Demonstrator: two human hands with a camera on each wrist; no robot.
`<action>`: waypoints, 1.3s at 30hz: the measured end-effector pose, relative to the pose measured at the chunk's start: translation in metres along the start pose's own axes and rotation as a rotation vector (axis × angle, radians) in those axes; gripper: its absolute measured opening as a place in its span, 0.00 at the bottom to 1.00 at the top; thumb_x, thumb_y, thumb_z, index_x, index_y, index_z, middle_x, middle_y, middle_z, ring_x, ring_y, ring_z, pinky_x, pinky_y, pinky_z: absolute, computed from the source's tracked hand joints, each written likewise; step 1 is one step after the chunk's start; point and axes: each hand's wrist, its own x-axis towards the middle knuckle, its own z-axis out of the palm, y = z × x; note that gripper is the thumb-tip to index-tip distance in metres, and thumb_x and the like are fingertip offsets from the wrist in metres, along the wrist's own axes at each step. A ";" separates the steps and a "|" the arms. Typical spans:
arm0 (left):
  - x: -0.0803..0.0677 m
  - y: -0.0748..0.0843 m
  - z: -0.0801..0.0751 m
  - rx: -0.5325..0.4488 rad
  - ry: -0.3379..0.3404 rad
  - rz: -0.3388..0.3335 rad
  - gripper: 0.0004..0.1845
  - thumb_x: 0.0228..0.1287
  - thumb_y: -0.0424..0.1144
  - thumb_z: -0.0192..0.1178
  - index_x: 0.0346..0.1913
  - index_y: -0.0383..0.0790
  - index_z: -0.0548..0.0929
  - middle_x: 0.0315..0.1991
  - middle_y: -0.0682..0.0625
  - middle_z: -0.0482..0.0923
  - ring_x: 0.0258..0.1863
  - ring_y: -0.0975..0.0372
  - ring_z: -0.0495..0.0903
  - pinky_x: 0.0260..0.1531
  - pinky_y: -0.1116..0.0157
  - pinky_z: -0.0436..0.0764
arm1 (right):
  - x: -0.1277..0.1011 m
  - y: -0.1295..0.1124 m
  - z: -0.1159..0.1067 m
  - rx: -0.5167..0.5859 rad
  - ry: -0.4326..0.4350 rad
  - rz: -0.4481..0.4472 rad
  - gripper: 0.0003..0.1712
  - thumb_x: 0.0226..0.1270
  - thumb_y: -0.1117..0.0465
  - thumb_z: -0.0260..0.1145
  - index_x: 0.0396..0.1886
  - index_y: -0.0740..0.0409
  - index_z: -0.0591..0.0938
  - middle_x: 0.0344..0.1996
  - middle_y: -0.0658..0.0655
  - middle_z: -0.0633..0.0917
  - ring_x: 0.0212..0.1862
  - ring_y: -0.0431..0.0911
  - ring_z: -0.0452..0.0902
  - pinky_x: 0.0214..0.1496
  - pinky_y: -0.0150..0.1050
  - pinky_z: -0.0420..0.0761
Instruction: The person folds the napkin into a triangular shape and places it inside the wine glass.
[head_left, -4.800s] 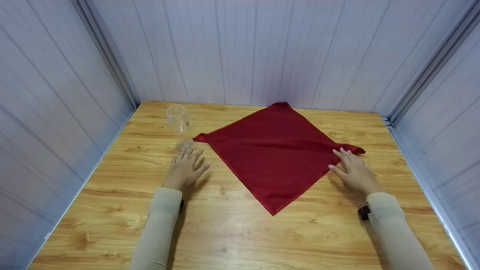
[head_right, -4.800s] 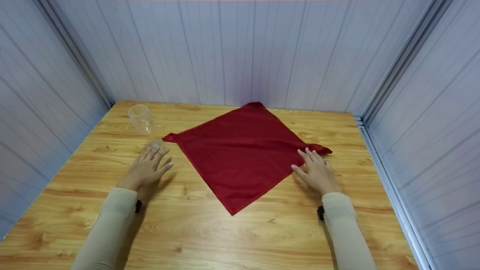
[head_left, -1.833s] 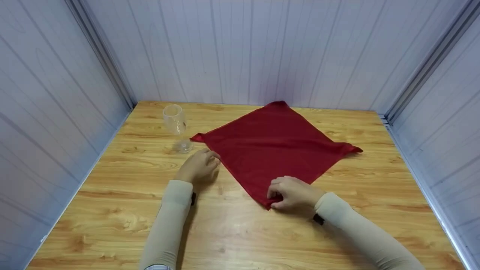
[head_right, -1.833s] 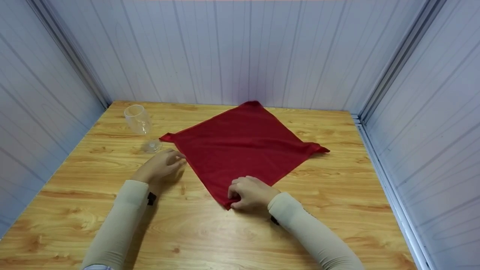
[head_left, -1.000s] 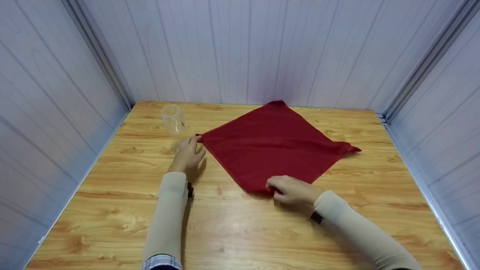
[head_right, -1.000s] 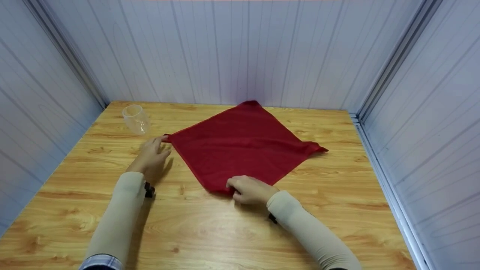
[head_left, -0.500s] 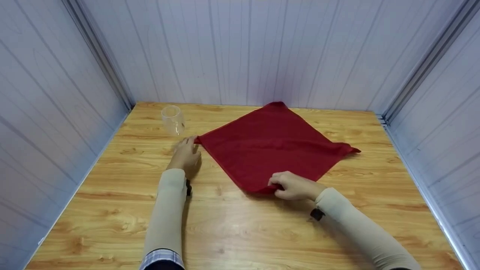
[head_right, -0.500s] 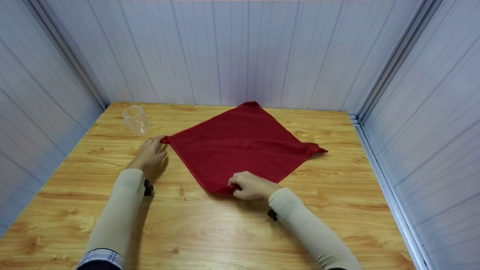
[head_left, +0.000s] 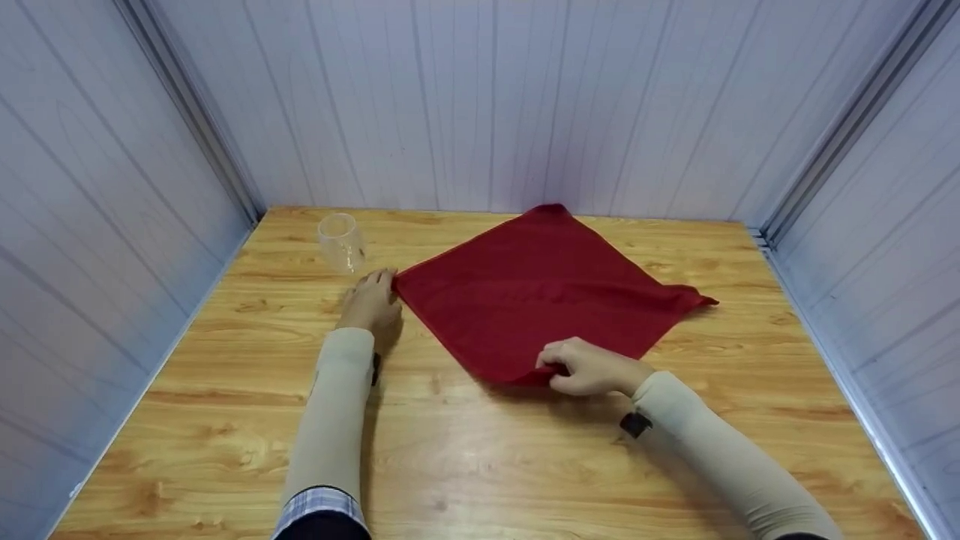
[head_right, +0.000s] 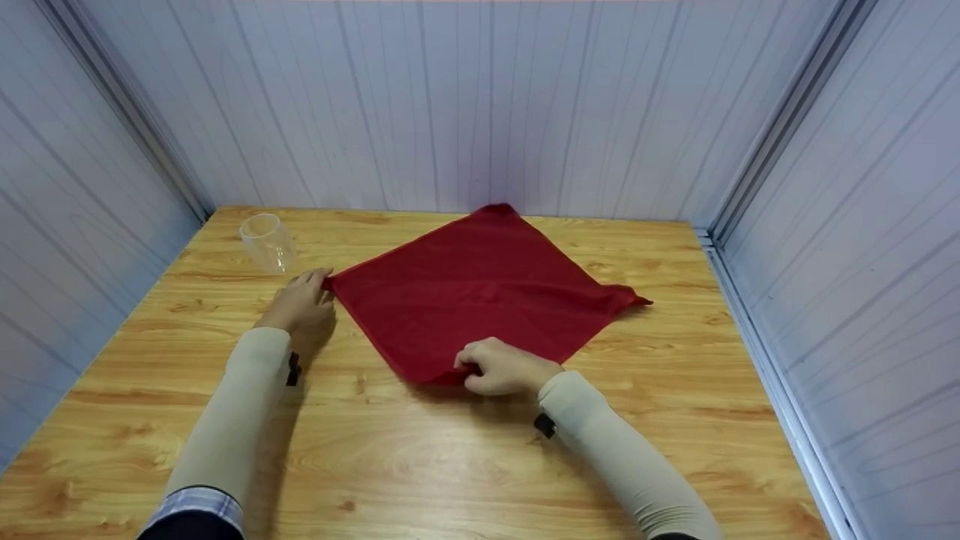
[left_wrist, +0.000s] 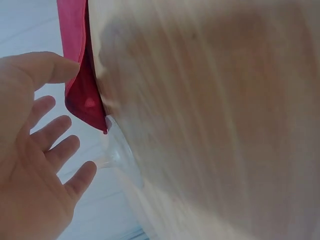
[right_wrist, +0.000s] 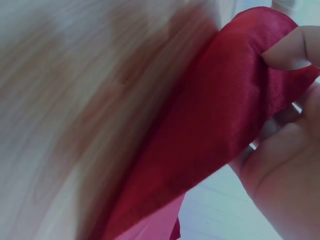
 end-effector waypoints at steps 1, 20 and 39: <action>0.000 0.000 -0.001 0.019 -0.008 -0.001 0.33 0.71 0.39 0.55 0.75 0.35 0.62 0.73 0.38 0.62 0.72 0.42 0.59 0.67 0.40 0.58 | 0.000 -0.001 -0.001 0.003 0.002 -0.001 0.07 0.61 0.68 0.62 0.36 0.52 0.81 0.31 0.45 0.76 0.32 0.38 0.66 0.35 0.34 0.71; 0.001 -0.010 0.010 0.050 -0.064 0.064 0.27 0.67 0.43 0.58 0.65 0.35 0.74 0.58 0.38 0.79 0.58 0.43 0.73 0.62 0.44 0.63 | 0.002 -0.007 -0.015 0.015 0.057 0.024 0.11 0.63 0.69 0.59 0.42 0.55 0.82 0.35 0.49 0.79 0.34 0.40 0.68 0.38 0.36 0.73; -0.005 -0.004 0.008 0.071 -0.067 0.082 0.31 0.70 0.56 0.57 0.65 0.36 0.76 0.65 0.37 0.72 0.65 0.38 0.65 0.66 0.42 0.58 | 0.013 0.003 -0.045 0.003 0.222 0.008 0.12 0.63 0.72 0.60 0.43 0.59 0.84 0.40 0.51 0.82 0.42 0.43 0.77 0.47 0.41 0.80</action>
